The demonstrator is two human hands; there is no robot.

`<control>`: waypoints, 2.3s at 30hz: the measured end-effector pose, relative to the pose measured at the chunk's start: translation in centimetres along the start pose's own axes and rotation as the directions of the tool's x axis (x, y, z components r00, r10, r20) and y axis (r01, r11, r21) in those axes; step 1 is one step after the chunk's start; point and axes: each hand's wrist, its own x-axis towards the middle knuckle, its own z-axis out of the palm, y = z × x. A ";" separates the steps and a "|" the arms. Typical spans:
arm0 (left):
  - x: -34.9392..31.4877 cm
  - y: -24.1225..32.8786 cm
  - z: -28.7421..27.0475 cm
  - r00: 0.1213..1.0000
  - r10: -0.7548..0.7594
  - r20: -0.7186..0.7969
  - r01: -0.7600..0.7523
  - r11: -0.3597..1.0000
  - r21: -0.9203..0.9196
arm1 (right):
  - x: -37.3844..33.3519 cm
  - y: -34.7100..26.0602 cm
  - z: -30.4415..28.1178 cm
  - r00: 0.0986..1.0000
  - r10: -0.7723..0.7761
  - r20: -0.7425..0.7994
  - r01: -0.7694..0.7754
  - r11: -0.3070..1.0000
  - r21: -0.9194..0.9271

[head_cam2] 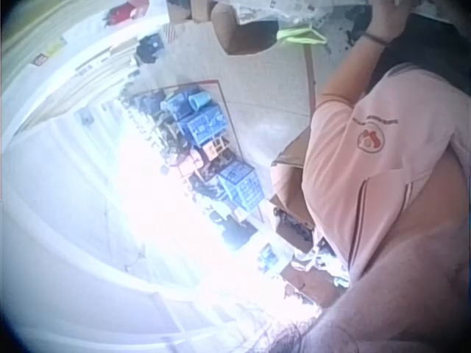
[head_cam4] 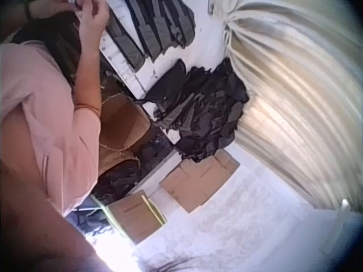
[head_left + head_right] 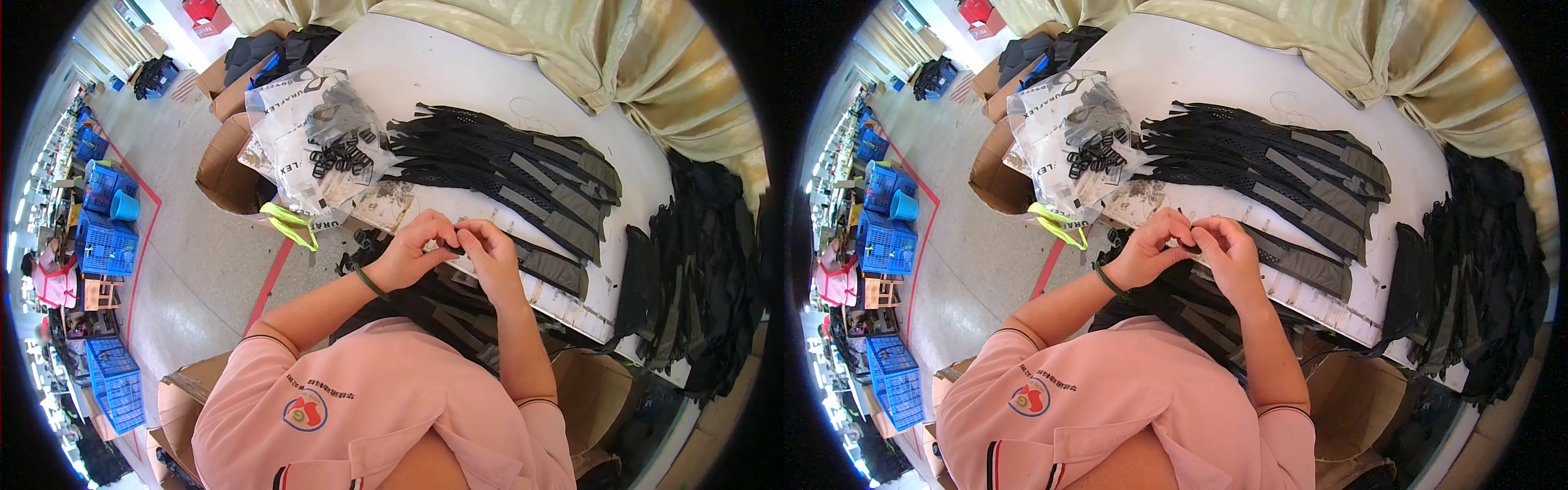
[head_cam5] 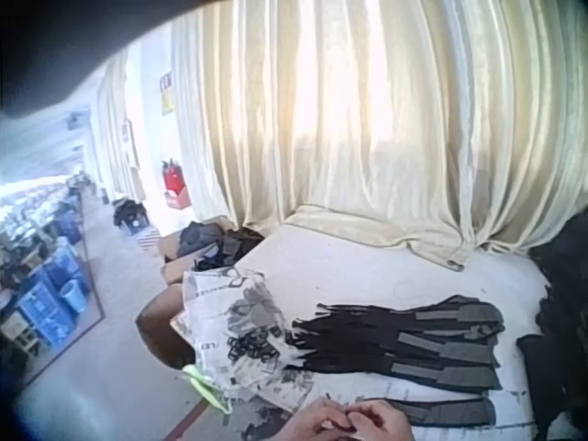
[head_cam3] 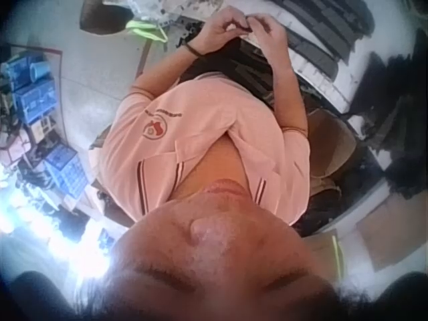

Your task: Assembling plastic buckles onto fabric straps on a workbench.

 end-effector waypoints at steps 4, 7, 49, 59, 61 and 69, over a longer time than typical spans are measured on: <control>-0.2 0.3 0.3 0.999 0.024 0.034 -0.028 0.994 0.105 | -0.2 -0.7 -0.2 0.983 -0.178 0.044 0.181 0.903 -0.389; -1.1 1.9 0.9 0.985 -0.157 0.066 0.165 0.976 -0.145 | 0.2 -0.9 -1.1 0.999 -0.044 0.004 0.044 0.992 -0.118; 2.0 -5.4 -6.3 0.840 -0.449 -0.305 0.286 0.843 -0.455 | 8.1 4.1 -1.2 0.794 -0.544 0.271 0.488 0.306 -0.817; 1.6 -6.1 -6.6 0.796 -0.500 -0.342 0.320 0.827 -0.463 | 7.4 5.8 0.2 0.761 -0.519 0.389 0.555 0.211 -0.805; 1.3 -6.2 -6.5 0.785 -0.506 -0.358 0.306 0.819 -0.486 | 7.3 6.0 0.3 0.772 -0.513 0.377 0.550 0.241 -0.799; -1.1 -5.0 -7.2 0.827 -0.355 -0.436 0.343 0.933 -0.109 | 7.6 6.9 -0.5 0.808 -0.447 0.384 0.523 0.244 -0.817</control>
